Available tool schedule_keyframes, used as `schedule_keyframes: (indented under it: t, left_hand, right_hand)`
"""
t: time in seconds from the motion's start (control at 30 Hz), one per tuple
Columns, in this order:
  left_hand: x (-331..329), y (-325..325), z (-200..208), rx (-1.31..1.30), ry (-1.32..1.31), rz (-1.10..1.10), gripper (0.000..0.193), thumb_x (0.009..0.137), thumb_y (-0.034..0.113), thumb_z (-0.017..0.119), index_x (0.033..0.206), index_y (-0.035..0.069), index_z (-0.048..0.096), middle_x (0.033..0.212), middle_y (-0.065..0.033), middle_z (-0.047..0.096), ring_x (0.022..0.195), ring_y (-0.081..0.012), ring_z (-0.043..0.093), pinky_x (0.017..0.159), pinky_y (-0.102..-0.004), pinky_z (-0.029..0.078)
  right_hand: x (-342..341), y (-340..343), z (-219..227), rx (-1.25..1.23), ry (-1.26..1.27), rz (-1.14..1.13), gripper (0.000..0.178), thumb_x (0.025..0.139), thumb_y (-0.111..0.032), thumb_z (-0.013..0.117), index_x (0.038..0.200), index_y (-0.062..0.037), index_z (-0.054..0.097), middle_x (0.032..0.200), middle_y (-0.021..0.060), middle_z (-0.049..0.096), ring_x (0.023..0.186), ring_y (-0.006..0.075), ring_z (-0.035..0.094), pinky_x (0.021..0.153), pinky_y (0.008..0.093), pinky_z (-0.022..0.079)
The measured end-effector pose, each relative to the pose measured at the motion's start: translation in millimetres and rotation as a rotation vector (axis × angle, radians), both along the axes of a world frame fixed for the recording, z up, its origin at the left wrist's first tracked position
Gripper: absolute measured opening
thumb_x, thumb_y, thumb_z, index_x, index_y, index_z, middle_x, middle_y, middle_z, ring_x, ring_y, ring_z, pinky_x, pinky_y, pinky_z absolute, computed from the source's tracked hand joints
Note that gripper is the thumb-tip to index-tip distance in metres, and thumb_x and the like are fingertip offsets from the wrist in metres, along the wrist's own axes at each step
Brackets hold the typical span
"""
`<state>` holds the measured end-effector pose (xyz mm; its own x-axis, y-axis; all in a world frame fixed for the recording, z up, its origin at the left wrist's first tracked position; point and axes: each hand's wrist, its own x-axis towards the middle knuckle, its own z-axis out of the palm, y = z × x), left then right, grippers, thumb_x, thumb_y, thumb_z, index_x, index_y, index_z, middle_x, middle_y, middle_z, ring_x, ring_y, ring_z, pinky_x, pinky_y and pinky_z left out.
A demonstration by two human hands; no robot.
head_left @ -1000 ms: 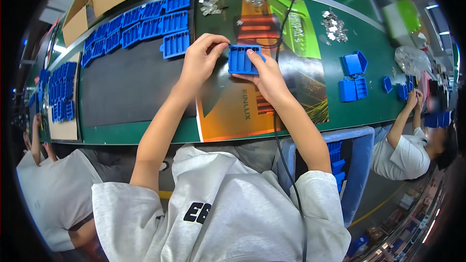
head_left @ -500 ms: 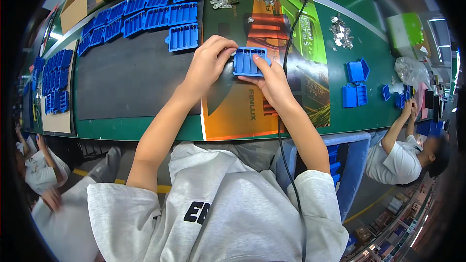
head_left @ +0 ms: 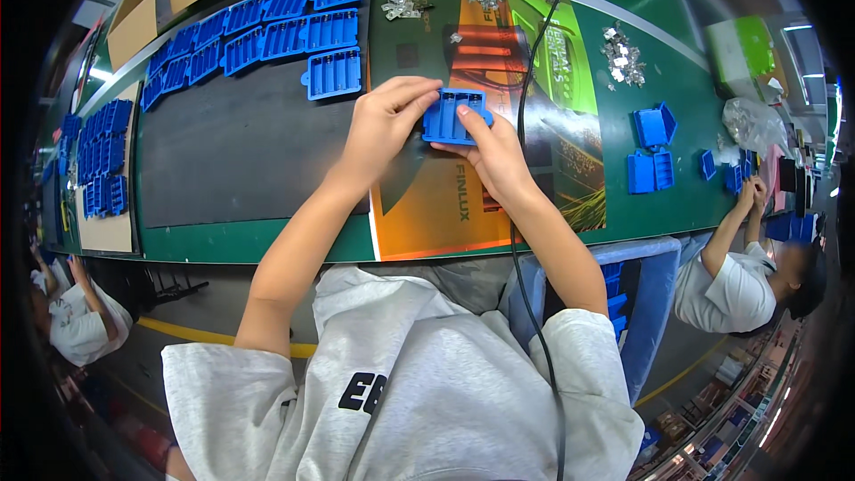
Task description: Assembling small metal components into blue plastic trays on a factory production line.
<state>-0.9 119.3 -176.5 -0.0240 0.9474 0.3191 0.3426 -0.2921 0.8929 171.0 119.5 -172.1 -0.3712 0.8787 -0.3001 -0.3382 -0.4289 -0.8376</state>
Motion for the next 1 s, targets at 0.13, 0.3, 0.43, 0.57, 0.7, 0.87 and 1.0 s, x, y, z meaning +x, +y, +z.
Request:
schedule_keyframes:
  t: [0.13,0.3,0.43,0.57,0.7,0.87,1.0]
  left_hand:
    - [-6,1,9,-0.387,-0.529,0.034,0.025,0.094,0.021,0.058,0.101,-0.002,0.063,0.084,-0.0035,0.061,0.065,-0.0061,0.055,0.055,-0.0191,0.044]
    - [5,-9,10,-0.694,-0.920,-0.181,0.024,0.094,0.024,0.059,0.103,0.002,0.059,0.078,-0.0018,0.056,0.055,-0.0070,0.049,0.045,-0.0198,0.038]
    - [-4,-5,-3,-0.768,-1.112,-0.287,0.020,0.093,0.020,0.059,0.105,0.004,0.060,0.081,-0.0007,0.058,0.061,-0.0075,0.051,0.050,-0.0210,0.040]
    - [-7,-2,-4,-0.816,-1.259,-0.347,0.017,0.093,0.017,0.060,0.105,0.005,0.060,0.087,-0.0015,0.060,0.068,-0.0083,0.054,0.057,-0.0223,0.043]
    - [-2,-5,-3,-0.773,-1.282,-0.412,0.018,0.093,0.016,0.059,0.106,0.005,0.061,0.089,-0.0023,0.062,0.070,-0.0086,0.053,0.059,-0.0222,0.043]
    - [-6,-4,-5,-0.749,-1.255,-0.450,0.020,0.093,0.017,0.059,0.107,0.004,0.061,0.090,-0.0032,0.062,0.072,-0.0089,0.053,0.061,-0.0222,0.044]
    - [-2,-4,3,-0.768,-1.276,-0.456,0.019,0.094,0.016,0.058,0.107,0.003,0.061,0.090,-0.0031,0.061,0.073,-0.0088,0.053,0.063,-0.0223,0.043]
  right_hand:
    - [3,1,-7,0.185,-0.188,-0.046,0.030,0.096,-0.019,0.052,0.116,0.0035,0.051,0.106,0.0091,0.059,0.095,0.0159,0.060,0.085,0.0331,0.052]
    - [-5,-5,-6,0.642,-0.577,-0.158,0.031,0.092,-0.015,0.060,0.118,0.0020,0.055,0.095,0.0071,0.063,0.089,0.0093,0.057,0.081,0.0253,0.047]
    - [-7,-12,1,0.763,-0.734,-0.189,0.035,0.088,-0.008,0.062,0.121,0.0023,0.053,0.116,0.0164,0.061,0.105,0.0241,0.061,0.088,0.0327,0.047]
    - [-6,-8,-13,0.946,-0.688,-0.192,0.039,0.084,-0.002,0.064,0.121,0.0029,0.052,0.124,0.0197,0.057,0.114,0.0326,0.057,0.093,0.0370,0.046]
    - [-4,-9,-10,1.085,-0.731,-0.209,0.045,0.076,0.005,0.067,0.118,0.0024,0.053,0.126,0.0205,0.055,0.116,0.0358,0.055,0.096,0.0392,0.045]
    - [-1,-7,-8,1.197,-0.744,-0.202,0.049,0.069,0.008,0.069,0.115,0.0016,0.054,0.127,0.0214,0.054,0.117,0.0380,0.053,0.097,0.0415,0.044]
    - [-1,-4,-12,1.216,-0.760,-0.240,0.049,0.068,0.010,0.068,0.115,0.0025,0.053,0.127,0.0217,0.054,0.117,0.0385,0.053,0.097,0.0430,0.044]
